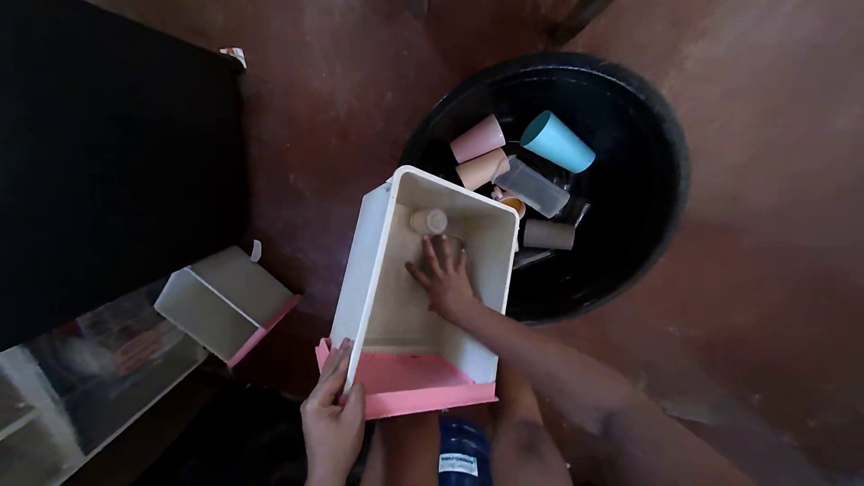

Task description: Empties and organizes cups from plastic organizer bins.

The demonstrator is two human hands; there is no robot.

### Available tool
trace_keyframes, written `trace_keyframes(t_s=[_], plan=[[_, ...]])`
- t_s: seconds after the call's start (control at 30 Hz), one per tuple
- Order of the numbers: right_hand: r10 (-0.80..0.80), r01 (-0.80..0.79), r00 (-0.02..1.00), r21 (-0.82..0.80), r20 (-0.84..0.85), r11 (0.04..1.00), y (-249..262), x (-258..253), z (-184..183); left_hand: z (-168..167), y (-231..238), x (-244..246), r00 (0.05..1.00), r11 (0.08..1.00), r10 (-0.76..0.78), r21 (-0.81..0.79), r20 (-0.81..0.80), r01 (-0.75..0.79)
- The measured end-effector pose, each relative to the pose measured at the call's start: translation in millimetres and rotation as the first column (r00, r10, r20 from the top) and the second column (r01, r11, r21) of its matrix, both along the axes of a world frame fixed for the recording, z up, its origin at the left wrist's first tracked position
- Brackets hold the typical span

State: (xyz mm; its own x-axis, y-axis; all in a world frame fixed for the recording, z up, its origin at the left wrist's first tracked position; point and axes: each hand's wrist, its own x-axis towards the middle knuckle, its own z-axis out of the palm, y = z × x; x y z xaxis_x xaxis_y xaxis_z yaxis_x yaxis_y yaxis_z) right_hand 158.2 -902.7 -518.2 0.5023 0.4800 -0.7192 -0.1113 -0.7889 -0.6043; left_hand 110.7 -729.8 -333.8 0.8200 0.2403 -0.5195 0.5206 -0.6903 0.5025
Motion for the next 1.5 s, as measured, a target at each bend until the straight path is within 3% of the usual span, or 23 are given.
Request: trace_keyframes(t_s=[0.07, 0.13, 0.27, 0.5, 0.7, 0.77, 0.8, 0.87, 0.9, 0.97, 1.07, 1.13, 1.23, 1.33, 1.37, 1.43, 1.5], plan=[[0.066, -0.058, 0.994, -0.094, 0.092, 0.994, 17.8, 0.7, -24.4, -0.1, -0.3, -1.6, 0.999, 0.999, -0.032, 0.01, -0.002, 0.032], [0.021, -0.004, 0.992, -0.14, 0.121, 0.99, 24.7, 11.3, -33.6, -4.1, 1.7, -6.5, 0.999, 0.999, -0.049, 0.011, 0.021, 0.049], [-0.153, 0.145, 0.988, -0.217, -0.021, 0.965, 9.3, 52.3, -20.7, -9.6, 11.1, -10.5, 0.998, 0.998, -0.059, 0.017, 0.024, 0.059], [-0.035, 0.036, 0.999, -0.088, 0.015, 0.996, -7.0, 68.2, -38.9, -12.1, 13.1, -15.4, 1.0, 1.0, -0.023, 0.011, 0.018, 0.023], [-0.079, 0.075, 0.991, -0.047, -0.106, 0.996, -1.3, 69.9, -39.4, -14.6, 15.2, -18.3, 0.998, 0.999, -0.037, 0.014, 0.042, 0.036], [-0.179, 0.184, 0.978, 0.044, -0.105, 0.982, -13.3, 64.4, -25.4, -14.0, 18.9, -18.5, 0.998, 1.0, -0.014, -0.004, 0.054, 0.014], [-0.307, 0.314, 0.949, 0.144, -0.072, 0.938, -26.1, 56.0, -15.3, -12.3, 21.3, -18.7, 0.999, 1.0, 0.005, -0.008, 0.053, -0.005], [-0.613, 0.607, 0.784, 0.328, -0.1, 0.723, -62.4, 33.8, 8.9, -7.5, 26.1, -17.6, 0.997, 0.998, 0.063, -0.017, 0.036, -0.063], [-0.748, 0.739, 0.647, 0.363, -0.146, 0.568, -83.5, 18.6, 19.0, -4.9, 28.7, -16.9, 0.995, 0.996, 0.093, -0.018, 0.027, -0.093], [-0.935, 0.947, 0.279, 0.224, -0.217, 0.231, -124.3, -9.6, 32.4, -0.1, 33.9, -14.0, 0.992, 0.992, 0.124, -0.011, 0.02, -0.124], [-0.928, 0.938, -0.303, 0.105, -0.215, -0.331, -170.2, -56.8, -4.9, 3.6, 39.0, -10.3, 0.992, 0.992, 0.124, -0.018, 0.029, -0.124], [-0.892, 0.889, -0.452, -0.094, -0.018, -0.448, -182.7, -73.1, -36.0, 4.8, 36.8, -8.7, 0.992, 0.992, 0.125, -0.027, 0.027, -0.124], [-0.897, 0.843, -0.401, -0.307, 0.188, -0.441, -186.4, -83.0, -66.7, 4.2, 30.2, -7.1, 0.99, 0.991, 0.136, -0.013, 0.029, -0.136], [-0.928, 0.916, -0.221, -0.264, 0.3, -0.303, -172.4, -61.9, -40.6, 3.7, 27.9, -9.4, 0.992, 0.992, 0.127, -0.003, 0.021, -0.127], [-0.916, 0.966, -0.087, -0.19, 0.391, -0.173, -160.3, -49.9, -26.1, 3.0, 27.0, -9.7, 0.993, 0.993, 0.118, -0.004, 0.018, -0.118], [-0.812, 0.976, 0.195, -0.027, 0.55, 0.216, -125.6, -26.3, 0.8, 1.0, 24.1, -11.0, 0.994, 0.994, 0.11, -0.015, 0.025, -0.11], [-0.737, 0.834, 0.452, 0.057, 0.503, 0.55, -81.4, -5.7, 16.4, 0.3, 20.4, -10.8, 0.993, 0.993, 0.118, -0.028, 0.028, -0.117]])
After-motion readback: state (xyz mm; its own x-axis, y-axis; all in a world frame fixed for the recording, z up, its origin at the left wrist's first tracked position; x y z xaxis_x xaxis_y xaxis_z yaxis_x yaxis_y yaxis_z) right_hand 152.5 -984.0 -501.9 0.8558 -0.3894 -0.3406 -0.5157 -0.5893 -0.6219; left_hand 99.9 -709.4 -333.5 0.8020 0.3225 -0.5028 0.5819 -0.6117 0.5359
